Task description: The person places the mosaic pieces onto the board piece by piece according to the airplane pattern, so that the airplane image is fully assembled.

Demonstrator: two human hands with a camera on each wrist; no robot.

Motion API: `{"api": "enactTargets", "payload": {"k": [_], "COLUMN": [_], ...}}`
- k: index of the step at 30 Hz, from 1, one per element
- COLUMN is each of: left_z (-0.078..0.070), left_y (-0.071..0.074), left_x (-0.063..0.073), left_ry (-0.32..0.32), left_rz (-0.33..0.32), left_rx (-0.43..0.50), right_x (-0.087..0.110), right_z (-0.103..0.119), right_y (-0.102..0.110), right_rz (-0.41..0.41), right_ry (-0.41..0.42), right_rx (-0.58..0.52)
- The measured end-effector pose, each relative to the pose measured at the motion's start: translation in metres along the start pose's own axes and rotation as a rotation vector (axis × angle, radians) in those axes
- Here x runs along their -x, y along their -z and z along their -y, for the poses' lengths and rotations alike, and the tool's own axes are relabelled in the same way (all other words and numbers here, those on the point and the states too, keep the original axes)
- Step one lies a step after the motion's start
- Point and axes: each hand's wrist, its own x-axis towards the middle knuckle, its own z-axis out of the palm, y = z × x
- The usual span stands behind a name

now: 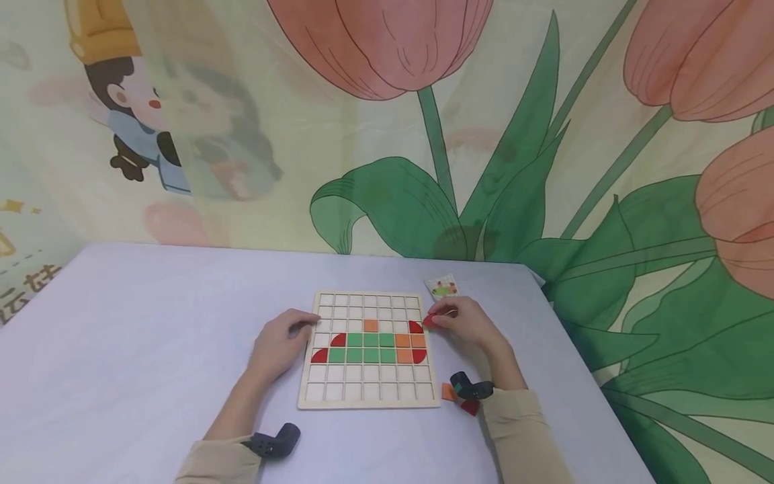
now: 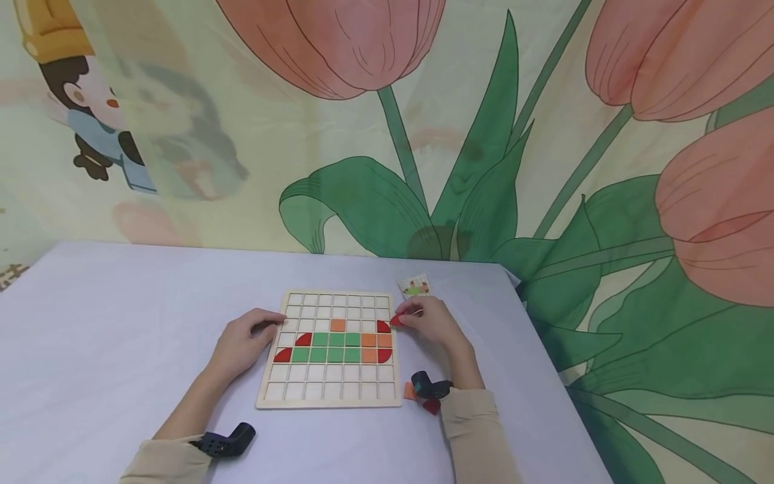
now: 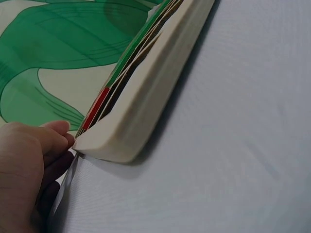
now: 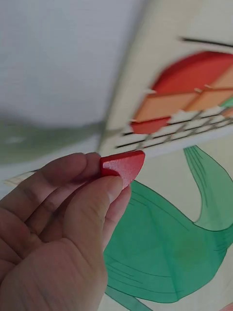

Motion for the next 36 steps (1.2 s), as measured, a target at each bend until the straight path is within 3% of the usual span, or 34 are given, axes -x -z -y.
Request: {"api": "enactTargets", "payload": {"k": [12, 17, 25, 31, 36], "left_z": [0.007, 0.008, 0.002, 0.000, 0.002], "left_y": [0.001, 0.000, -0.007, -0.005, -0.005], "left_x": [0.001, 0.003, 0.003, 0.001, -0.001], "left_ry": [0.021, 0.018, -0.004, -0.014, -0.011], "left_rz": [-0.023, -0.037, -0.016, -0.037, -0.029], "left_rx": [0.007, 0.010, 0.020, -0.006, -0.014], "right_x": [-0.027, -0.034, -0.030, -0.032, -0.033], "right_z": [0.052, 0.067, 0.068, 0.069, 0.068], "right_y": [-0.040, -0.056, -0.074, -0.081, -0.084], "right_rz": [-0.066, -0.069, -0.109, -0.103, -0.108], "right_ry": [0.005, 0.075, 0.060, 0.099, 0.084], "right_rx": [-0.113, -0.109, -0.105, -0.062, -0.060]}}
